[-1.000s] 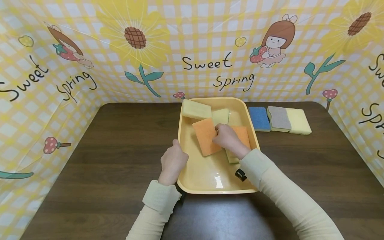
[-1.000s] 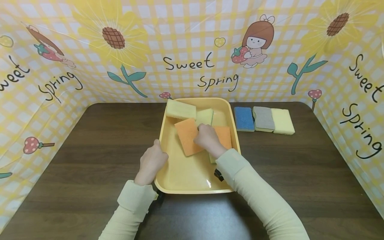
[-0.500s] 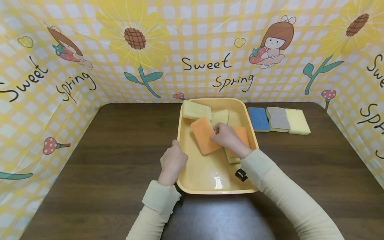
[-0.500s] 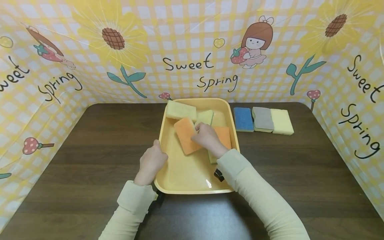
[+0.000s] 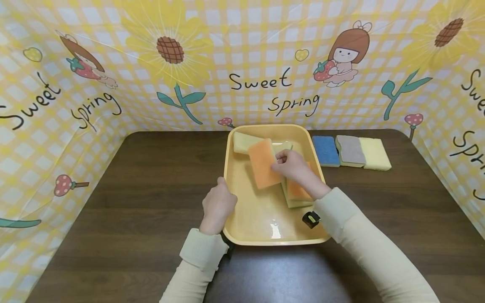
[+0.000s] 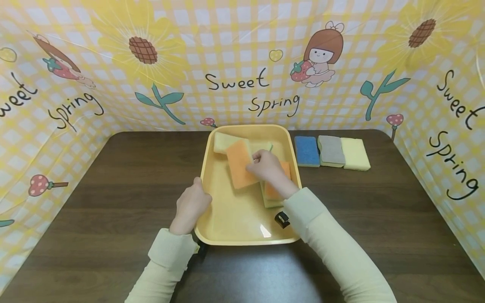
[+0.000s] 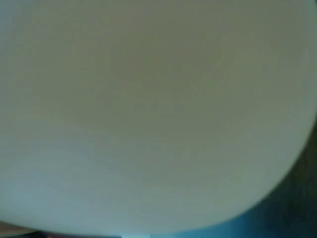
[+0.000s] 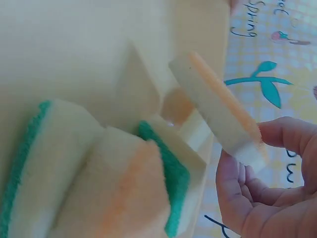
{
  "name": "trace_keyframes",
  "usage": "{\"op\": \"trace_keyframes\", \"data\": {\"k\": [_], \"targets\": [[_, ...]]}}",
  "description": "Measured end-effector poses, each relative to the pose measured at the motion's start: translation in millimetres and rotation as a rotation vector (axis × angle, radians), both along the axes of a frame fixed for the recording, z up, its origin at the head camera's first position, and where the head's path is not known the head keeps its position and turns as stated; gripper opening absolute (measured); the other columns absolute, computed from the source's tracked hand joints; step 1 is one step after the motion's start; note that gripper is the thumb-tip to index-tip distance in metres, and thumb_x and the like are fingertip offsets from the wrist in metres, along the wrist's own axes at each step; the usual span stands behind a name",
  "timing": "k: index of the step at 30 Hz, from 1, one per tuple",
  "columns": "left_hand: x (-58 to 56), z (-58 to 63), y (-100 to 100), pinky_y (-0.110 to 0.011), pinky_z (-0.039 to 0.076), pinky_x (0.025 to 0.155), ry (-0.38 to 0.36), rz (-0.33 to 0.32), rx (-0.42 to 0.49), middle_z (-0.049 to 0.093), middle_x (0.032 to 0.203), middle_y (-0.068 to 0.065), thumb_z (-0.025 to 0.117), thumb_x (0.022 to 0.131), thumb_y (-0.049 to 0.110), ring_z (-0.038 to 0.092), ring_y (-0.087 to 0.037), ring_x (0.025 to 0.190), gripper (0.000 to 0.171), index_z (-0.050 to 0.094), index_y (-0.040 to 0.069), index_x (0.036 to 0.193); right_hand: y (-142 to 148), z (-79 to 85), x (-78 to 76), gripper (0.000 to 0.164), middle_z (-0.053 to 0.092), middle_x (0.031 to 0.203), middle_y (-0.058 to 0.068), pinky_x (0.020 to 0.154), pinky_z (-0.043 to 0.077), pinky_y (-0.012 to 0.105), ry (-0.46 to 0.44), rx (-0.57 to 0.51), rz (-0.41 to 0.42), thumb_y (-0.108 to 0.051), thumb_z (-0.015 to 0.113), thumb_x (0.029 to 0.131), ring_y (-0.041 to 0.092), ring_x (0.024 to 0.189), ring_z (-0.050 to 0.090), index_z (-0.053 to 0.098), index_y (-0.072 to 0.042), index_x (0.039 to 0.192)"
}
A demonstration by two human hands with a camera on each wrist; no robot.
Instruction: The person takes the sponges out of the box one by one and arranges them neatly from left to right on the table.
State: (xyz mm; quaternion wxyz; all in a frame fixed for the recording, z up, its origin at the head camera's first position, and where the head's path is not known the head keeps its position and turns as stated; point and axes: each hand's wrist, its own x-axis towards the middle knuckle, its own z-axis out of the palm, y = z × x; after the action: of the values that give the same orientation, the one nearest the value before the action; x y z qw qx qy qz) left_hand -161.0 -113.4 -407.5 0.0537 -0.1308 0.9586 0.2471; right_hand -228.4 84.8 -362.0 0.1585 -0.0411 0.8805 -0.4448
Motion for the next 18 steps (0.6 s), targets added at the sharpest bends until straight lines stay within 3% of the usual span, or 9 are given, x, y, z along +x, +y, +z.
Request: {"op": "trace_keyframes", "data": {"k": [7, 15, 18], "targets": [[0.2, -1.1, 0, -0.04, 0.042, 0.054, 0.009, 0.003, 0.006, 0.064, 0.08, -0.017, 0.051, 0.084, 0.011, 0.059, -0.027, 0.064, 0.027, 0.047, 0.0, 0.108, 17, 13.1, 4.0, 0.047, 0.053, 0.115, 0.016, 0.079, 0.045, 0.026, 0.005, -0.035, -0.022, -0.018, 0.056, 0.091, 0.02, 0.089, 0.055, 0.048, 0.004, 0.131], [0.3, -0.8, 0, -0.039, 0.041, 0.054, 0.003, 0.006, -0.002, 0.063, 0.079, -0.017, 0.051, 0.083, 0.012, 0.058, -0.027, 0.064, 0.026, 0.046, 0.001, 0.106, 41, 28.4, 15.2, 0.049, 0.055, 0.119, 0.022, 0.09, 0.05, 0.041, 0.066, -0.039, -0.037, -0.017, 0.055, 0.093, 0.029, 0.1, 0.057, 0.045, 0.004, 0.136], [-0.1, -1.2, 0, -0.039, 0.041, 0.054, 0.007, 0.007, -0.004, 0.063, 0.078, -0.016, 0.05, 0.083, 0.011, 0.058, -0.027, 0.063, 0.025, 0.046, 0.001, 0.106, 50, 32.0, 18.0, 0.05, 0.055, 0.12, 0.024, 0.088, 0.049, 0.038, 0.096, -0.036, -0.039, -0.017, 0.054, 0.093, 0.03, 0.104, 0.056, 0.044, 0.005, 0.137]]}}
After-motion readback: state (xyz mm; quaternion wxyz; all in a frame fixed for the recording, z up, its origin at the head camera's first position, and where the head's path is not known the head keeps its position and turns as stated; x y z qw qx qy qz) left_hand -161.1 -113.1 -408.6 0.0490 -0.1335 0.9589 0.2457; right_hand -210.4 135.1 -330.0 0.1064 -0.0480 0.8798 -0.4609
